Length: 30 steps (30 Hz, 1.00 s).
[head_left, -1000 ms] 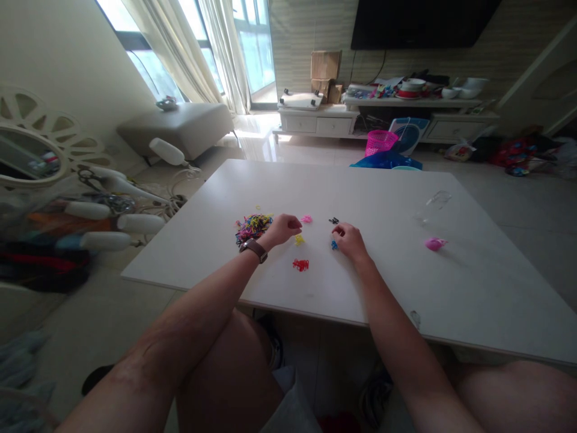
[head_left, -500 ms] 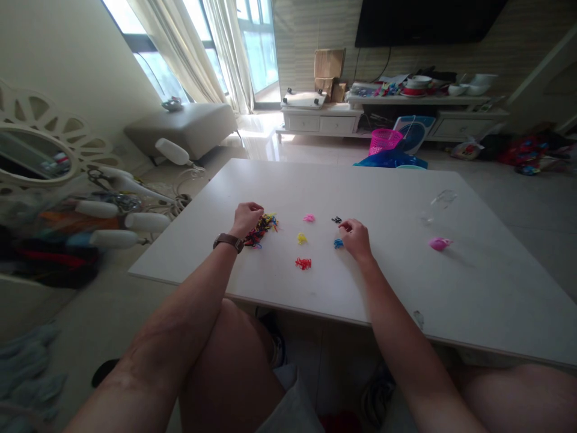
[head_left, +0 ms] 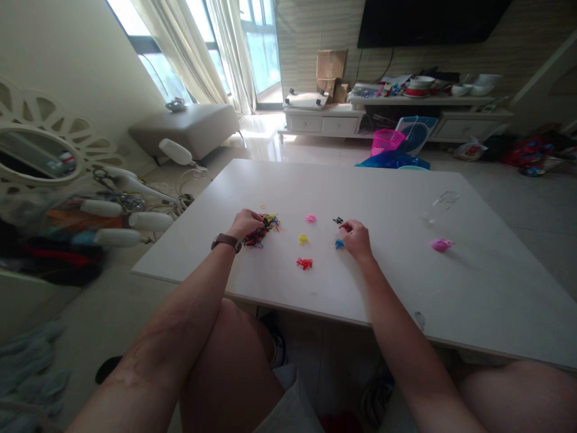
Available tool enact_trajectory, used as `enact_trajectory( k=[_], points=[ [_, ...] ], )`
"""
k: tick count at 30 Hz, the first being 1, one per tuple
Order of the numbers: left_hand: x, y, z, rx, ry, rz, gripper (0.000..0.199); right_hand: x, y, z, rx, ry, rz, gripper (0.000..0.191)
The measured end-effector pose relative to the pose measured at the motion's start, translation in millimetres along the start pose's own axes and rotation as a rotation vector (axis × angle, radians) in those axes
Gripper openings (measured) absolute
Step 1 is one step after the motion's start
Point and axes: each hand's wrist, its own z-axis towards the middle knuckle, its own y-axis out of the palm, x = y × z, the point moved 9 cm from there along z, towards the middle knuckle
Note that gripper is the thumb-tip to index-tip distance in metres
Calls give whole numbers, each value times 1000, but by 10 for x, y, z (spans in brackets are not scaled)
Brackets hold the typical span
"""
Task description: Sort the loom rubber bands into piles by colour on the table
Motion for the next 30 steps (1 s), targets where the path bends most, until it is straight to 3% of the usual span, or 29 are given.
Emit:
enact_trajectory(
  k=[10, 20, 30],
  points=[
    [-19, -45, -3, -2, -36, 13, 10, 0, -3, -6, 5, 15, 24, 12],
    [-47, -131, -15, 42, -38, -162, 20, -14, 0, -11, 4, 5, 19, 12],
    [-102, -125, 18, 36, -41, -182, 26, -2, -5, -6, 17, -7, 32, 12]
  ],
)
